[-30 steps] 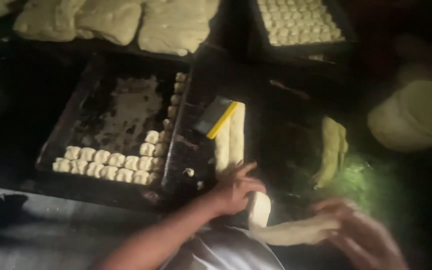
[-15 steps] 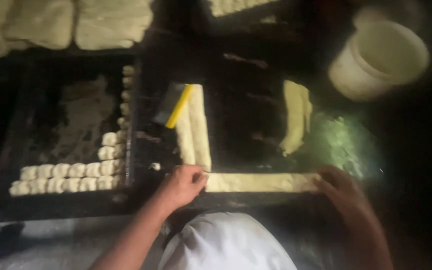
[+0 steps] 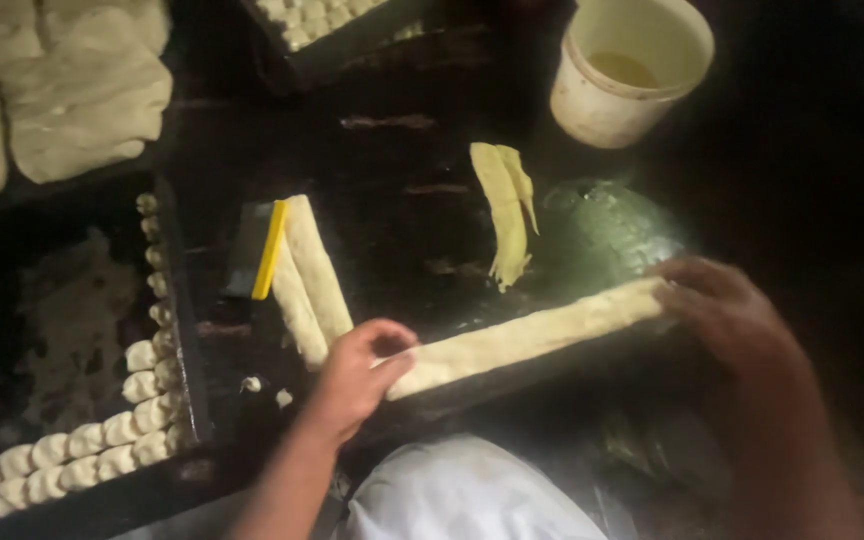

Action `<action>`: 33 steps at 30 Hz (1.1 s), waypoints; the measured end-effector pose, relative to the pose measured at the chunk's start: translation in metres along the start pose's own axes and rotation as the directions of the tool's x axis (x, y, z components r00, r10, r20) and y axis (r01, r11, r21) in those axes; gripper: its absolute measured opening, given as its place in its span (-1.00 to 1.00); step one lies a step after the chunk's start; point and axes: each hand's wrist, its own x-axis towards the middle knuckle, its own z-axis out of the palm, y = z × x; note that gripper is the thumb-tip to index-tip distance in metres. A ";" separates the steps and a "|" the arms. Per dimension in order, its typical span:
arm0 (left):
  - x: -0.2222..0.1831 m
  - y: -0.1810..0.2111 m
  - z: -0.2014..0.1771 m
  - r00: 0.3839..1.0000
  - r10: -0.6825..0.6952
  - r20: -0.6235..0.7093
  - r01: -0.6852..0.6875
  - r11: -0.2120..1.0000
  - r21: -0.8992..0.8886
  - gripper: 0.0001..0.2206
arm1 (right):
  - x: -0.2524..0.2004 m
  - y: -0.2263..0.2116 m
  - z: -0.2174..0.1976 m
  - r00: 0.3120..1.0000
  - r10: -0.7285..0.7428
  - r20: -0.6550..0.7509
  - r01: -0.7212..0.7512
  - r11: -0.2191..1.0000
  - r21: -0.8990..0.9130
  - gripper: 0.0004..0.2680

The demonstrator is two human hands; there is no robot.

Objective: Shaping pieces of dough and placing them into a baking tray.

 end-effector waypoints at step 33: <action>-0.030 0.001 -0.016 0.989 0.079 0.123 -0.104 0.971 0.214 -0.81 | -0.100 -0.039 0.194 0.968 -0.192 -0.164 0.098 0.885 -0.456 -0.65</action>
